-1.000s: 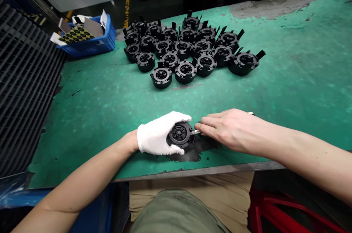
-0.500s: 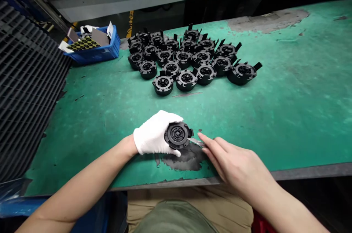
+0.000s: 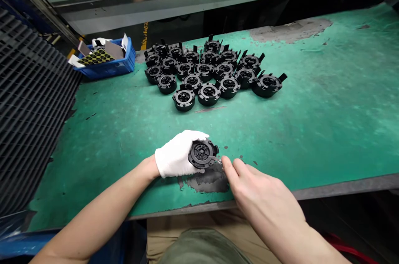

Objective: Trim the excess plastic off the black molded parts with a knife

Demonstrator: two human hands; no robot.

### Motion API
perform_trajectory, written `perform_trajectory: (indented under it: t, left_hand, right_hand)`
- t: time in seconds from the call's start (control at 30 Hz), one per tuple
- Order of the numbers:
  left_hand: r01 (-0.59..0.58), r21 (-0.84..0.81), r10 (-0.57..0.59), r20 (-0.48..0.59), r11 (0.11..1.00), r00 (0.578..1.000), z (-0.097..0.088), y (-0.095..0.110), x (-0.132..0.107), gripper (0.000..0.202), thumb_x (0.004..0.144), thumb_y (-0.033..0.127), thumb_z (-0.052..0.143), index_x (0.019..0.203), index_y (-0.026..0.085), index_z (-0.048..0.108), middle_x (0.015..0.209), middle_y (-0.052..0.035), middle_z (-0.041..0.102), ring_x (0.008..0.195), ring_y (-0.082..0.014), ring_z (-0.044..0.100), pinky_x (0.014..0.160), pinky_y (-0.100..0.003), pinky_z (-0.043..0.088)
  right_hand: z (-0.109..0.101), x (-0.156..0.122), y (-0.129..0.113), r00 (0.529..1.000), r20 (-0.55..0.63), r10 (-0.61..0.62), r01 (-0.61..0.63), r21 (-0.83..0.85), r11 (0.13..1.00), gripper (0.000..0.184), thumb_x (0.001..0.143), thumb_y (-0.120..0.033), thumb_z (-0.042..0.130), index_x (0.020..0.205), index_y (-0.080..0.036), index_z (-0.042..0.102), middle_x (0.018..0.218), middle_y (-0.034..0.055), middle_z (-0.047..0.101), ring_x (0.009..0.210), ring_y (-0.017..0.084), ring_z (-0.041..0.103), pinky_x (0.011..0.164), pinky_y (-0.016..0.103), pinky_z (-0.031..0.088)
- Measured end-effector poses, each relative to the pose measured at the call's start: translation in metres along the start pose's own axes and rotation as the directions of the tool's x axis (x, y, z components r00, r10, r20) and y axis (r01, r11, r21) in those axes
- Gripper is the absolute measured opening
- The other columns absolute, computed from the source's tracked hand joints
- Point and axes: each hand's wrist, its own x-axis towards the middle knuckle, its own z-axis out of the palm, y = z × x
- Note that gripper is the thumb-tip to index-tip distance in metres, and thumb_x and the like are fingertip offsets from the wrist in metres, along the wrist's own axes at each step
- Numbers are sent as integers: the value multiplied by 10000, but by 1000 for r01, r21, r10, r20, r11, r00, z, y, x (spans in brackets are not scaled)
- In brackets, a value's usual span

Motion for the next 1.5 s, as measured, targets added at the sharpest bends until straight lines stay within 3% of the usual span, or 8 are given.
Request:
perform_trajectory:
  t: [0.23,0.37,0.5,0.6,0.77,1.03,1.23,1.5]
  left_hand:
    - [1,-18,-1,-7,1000,1000,1,1,1,297,957,438,1050,1107,279,848,1074,-76,913,909,-326,895,928,-457,747]
    - [-29,-27,29,-13,999,1000,4,-5,2,313,971,463,1059,1089,266,847,1067,-69,911,910,-311,894,946,-447,750]
    - [0,53,6,-104,999,995,18,-20,0,682,791,631,1212,1207,248,831,1278,-128,920,1214,-408,924,1223,-584,752]
    - [156,142,-116,-261,977,958,31,-30,-6,1030,525,848,1263,1220,253,789,1404,-191,888,1319,-490,897,1225,-706,765]
    - [113,147,-53,-362,983,931,49,-30,-19,907,602,908,1220,1012,270,724,1481,-242,882,1534,-519,838,1253,-680,775]
    - [163,9,-152,-310,987,939,50,-30,-17,1303,633,844,1242,1652,223,719,1583,-218,824,1525,-490,839,1369,-718,717]
    - [167,99,-128,-314,981,941,47,-19,-16,1212,716,863,1194,1665,241,766,1643,-213,846,1589,-515,808,1410,-704,688]
    - [172,102,-144,-233,980,962,31,6,-2,638,851,782,1134,1096,261,859,1163,-118,916,1150,-401,913,1146,-567,765]
  right_hand:
    - [5,-6,4,999,46,-24,22,48,999,854,890,60,638,1702,-205,620,1026,33,816,755,225,799,610,353,559]
    - [14,-4,15,999,34,-10,3,194,981,719,963,37,620,1619,-249,694,991,8,797,727,209,775,592,346,489]
    - [25,3,33,997,-71,44,-20,302,953,313,1224,-144,608,1485,-274,721,1035,-1,831,735,165,794,638,305,536]
    - [25,4,38,980,-153,125,-65,349,935,239,1281,-216,624,1505,-256,698,1164,40,877,903,191,877,790,301,636]
    - [19,-3,16,979,-167,117,-80,213,974,350,1309,-217,577,1638,-203,694,1021,10,782,777,171,772,701,317,564]
    - [29,7,-5,980,-177,97,-79,106,991,294,1306,-179,521,1494,-164,746,910,-4,656,746,184,644,662,351,448]
    - [25,12,-8,988,-135,76,-68,62,996,392,1197,-28,533,1473,-195,757,898,2,628,728,200,548,691,384,400]
    - [21,13,-6,995,-99,16,-17,-7,1000,470,1025,74,563,1383,-187,721,927,18,638,809,237,593,772,414,450]
